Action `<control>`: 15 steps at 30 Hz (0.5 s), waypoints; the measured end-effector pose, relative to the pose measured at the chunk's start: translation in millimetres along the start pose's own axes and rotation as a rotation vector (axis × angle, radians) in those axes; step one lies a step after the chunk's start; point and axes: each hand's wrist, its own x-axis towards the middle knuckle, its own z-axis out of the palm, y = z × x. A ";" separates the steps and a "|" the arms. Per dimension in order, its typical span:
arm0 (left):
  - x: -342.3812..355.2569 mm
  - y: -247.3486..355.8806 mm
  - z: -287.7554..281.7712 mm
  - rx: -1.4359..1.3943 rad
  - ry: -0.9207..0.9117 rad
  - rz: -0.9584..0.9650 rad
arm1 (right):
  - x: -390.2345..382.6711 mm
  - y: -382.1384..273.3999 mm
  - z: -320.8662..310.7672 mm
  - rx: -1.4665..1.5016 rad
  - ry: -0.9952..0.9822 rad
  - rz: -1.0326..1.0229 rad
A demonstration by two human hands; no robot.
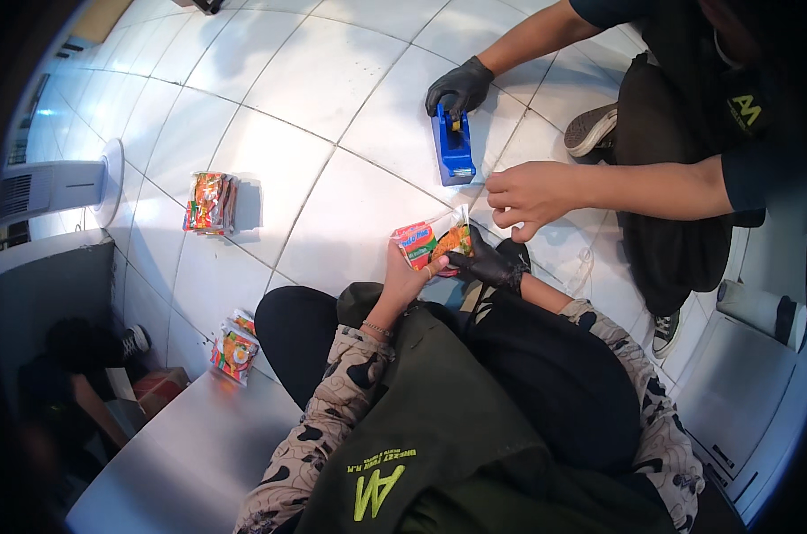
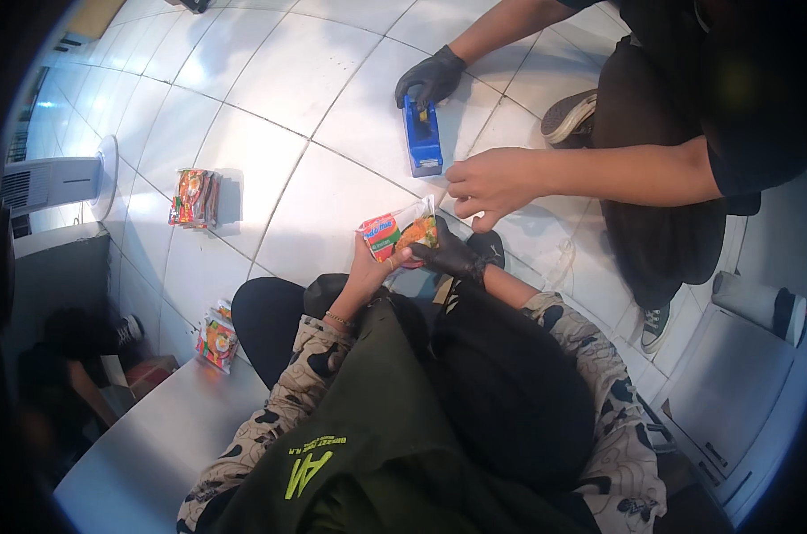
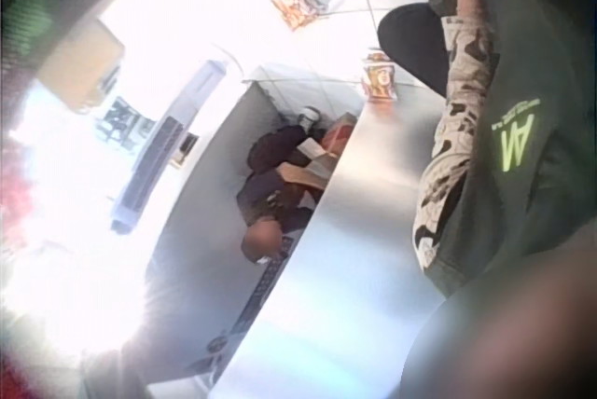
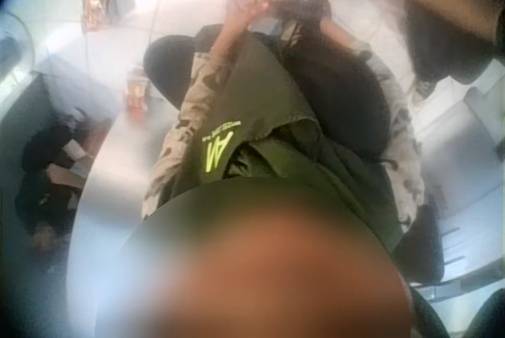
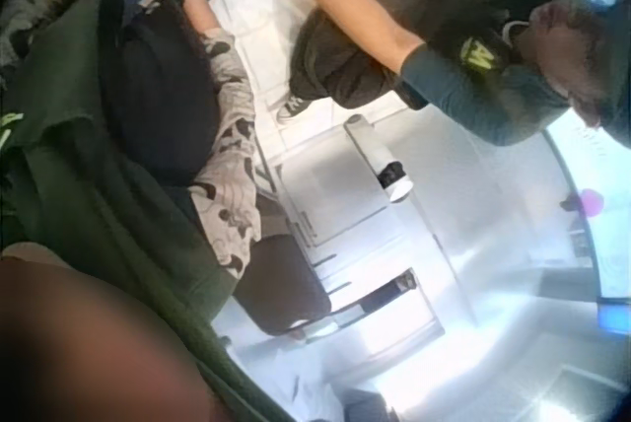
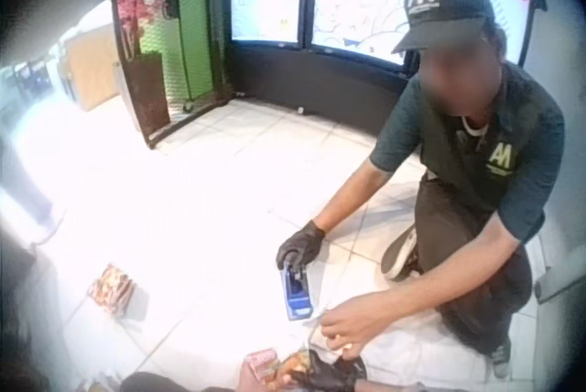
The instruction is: The person sits on the floor and stacks packets of instant noodles. They hand the stacks to a coworker who uses a tape dispenser to seal them. The person continues to gather and stack more packets throughout the clip.
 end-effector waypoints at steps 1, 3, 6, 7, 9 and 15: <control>-1.5 -3.1 2.7 -0.071 0.023 -0.050 | -5.3 -2.8 -3.4 0.005 -0.058 0.056; -2.2 -7.8 1.9 -0.110 0.051 -0.131 | -4.2 -5.8 -3.8 -0.002 -0.024 -0.033; 4.5 0.3 6.2 -0.074 0.054 -0.196 | -6.2 1.3 -8.0 0.201 0.050 -0.022; 5.7 -0.6 7.3 -0.091 0.069 -0.200 | -6.6 -0.1 -12.0 0.288 0.037 0.038; 9.7 -1.7 7.0 -0.179 0.036 -0.214 | -5.2 -2.6 -14.1 0.550 -0.013 0.110; 17.3 9.1 15.9 -0.443 -0.163 -0.213 | -14.4 -7.5 -28.8 0.707 0.029 0.220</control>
